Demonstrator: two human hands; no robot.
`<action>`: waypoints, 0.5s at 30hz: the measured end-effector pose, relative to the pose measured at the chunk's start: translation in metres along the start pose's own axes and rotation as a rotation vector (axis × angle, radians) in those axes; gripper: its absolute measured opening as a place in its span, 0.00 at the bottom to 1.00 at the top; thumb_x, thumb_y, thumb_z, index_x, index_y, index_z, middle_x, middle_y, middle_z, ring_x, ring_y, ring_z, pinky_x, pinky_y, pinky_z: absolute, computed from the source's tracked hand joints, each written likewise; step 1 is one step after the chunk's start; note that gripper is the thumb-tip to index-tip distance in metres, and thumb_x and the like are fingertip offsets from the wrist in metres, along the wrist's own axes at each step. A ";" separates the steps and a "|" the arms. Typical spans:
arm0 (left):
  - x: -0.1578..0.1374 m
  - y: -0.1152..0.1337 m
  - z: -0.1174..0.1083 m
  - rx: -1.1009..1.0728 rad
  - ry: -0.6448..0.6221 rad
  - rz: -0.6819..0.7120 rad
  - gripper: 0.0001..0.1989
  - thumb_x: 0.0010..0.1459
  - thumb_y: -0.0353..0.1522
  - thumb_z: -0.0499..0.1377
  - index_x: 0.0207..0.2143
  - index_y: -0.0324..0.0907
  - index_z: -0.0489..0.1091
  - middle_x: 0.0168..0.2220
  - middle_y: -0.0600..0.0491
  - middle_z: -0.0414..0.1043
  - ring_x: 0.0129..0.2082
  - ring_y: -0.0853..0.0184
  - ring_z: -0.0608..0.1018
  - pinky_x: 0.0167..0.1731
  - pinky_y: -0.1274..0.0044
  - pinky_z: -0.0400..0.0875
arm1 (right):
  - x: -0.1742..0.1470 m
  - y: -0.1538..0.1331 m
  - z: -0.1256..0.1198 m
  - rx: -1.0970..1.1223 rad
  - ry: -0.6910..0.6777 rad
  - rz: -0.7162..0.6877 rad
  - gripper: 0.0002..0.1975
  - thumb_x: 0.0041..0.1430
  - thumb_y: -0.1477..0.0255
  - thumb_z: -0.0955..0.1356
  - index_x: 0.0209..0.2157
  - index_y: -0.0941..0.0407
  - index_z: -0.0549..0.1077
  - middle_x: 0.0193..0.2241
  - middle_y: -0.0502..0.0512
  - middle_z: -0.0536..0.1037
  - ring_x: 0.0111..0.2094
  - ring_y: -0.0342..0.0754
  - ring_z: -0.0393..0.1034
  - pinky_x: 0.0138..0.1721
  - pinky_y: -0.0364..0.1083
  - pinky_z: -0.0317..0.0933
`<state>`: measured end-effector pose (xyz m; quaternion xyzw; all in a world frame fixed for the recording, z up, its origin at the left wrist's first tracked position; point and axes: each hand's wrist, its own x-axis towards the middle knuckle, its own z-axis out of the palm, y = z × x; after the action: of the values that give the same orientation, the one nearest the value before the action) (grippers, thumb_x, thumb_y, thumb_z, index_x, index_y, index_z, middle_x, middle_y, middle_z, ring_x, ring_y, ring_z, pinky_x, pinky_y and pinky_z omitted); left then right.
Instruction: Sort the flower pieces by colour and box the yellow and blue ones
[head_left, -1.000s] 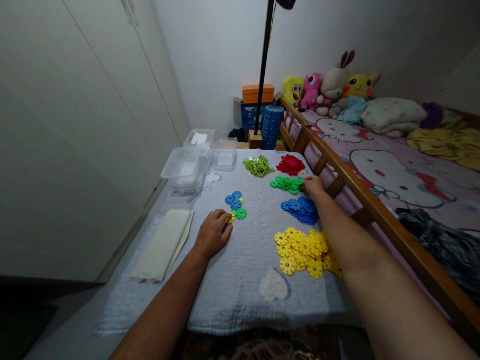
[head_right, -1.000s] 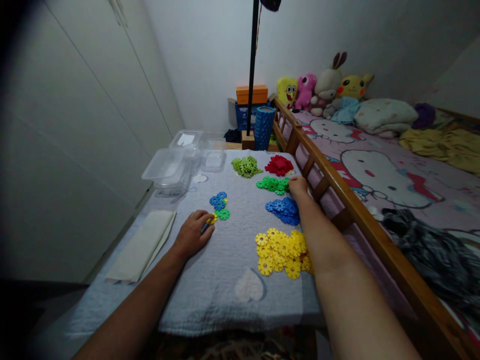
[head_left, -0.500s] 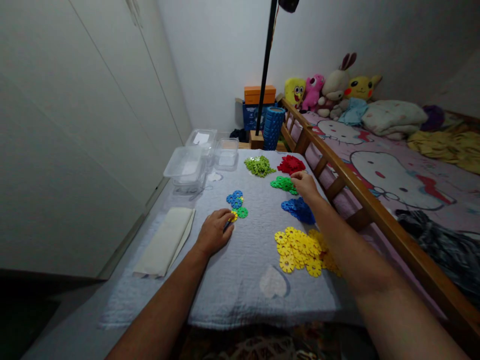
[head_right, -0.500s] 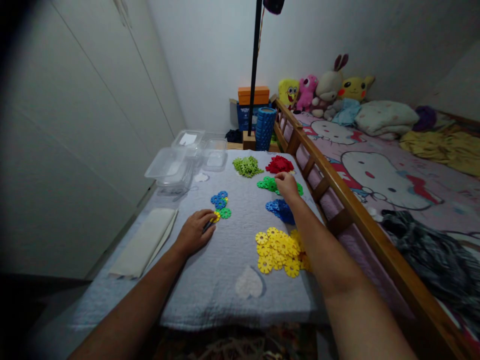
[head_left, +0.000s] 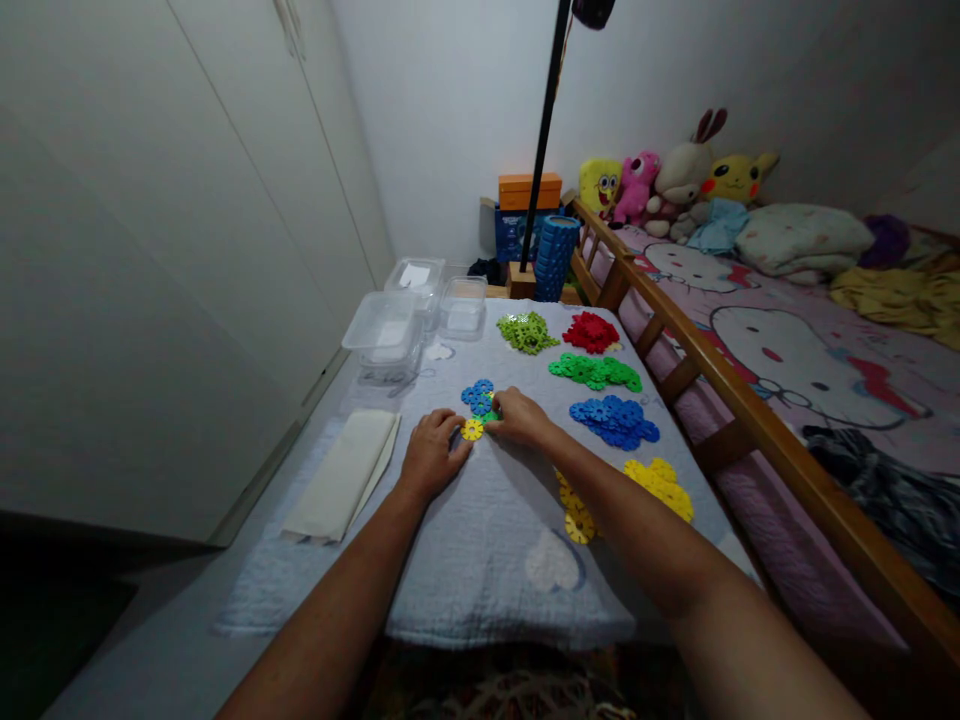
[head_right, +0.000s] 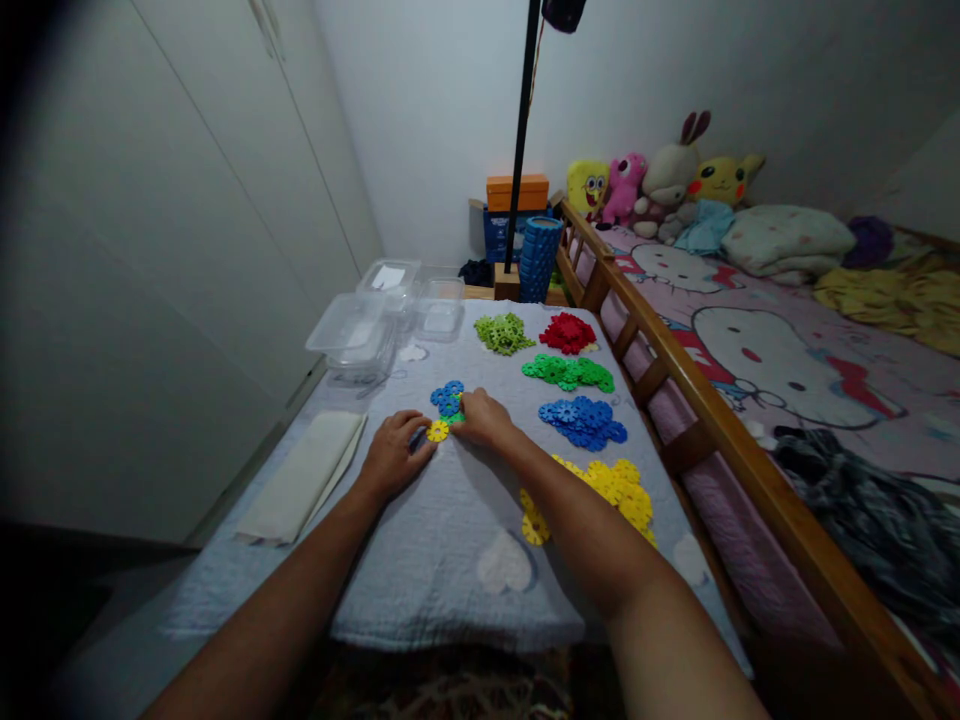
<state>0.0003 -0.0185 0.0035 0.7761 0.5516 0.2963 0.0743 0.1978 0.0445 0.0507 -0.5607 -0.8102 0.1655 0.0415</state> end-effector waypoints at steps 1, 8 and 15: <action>0.000 0.000 0.000 0.004 -0.005 0.002 0.15 0.57 0.36 0.62 0.47 0.44 0.73 0.49 0.46 0.72 0.48 0.55 0.73 0.50 0.63 0.69 | 0.000 -0.001 0.002 0.000 0.005 0.000 0.20 0.55 0.61 0.72 0.46 0.57 0.75 0.46 0.61 0.77 0.42 0.50 0.72 0.38 0.43 0.61; 0.001 -0.002 0.001 0.019 -0.047 0.007 0.14 0.59 0.38 0.61 0.47 0.45 0.74 0.49 0.47 0.72 0.49 0.55 0.73 0.51 0.63 0.68 | 0.000 0.014 -0.004 0.007 -0.010 -0.013 0.11 0.57 0.69 0.69 0.40 0.58 0.79 0.42 0.60 0.81 0.43 0.50 0.72 0.40 0.43 0.59; 0.002 -0.002 0.002 0.019 -0.050 0.004 0.15 0.59 0.37 0.61 0.48 0.44 0.73 0.49 0.46 0.73 0.49 0.55 0.72 0.52 0.63 0.67 | -0.005 0.084 -0.039 0.315 0.109 0.145 0.10 0.54 0.78 0.64 0.31 0.59 0.79 0.26 0.52 0.78 0.28 0.44 0.69 0.31 0.41 0.58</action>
<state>-0.0003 -0.0160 0.0019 0.7850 0.5509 0.2718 0.0802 0.2849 0.0751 0.0616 -0.6124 -0.7284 0.2620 0.1606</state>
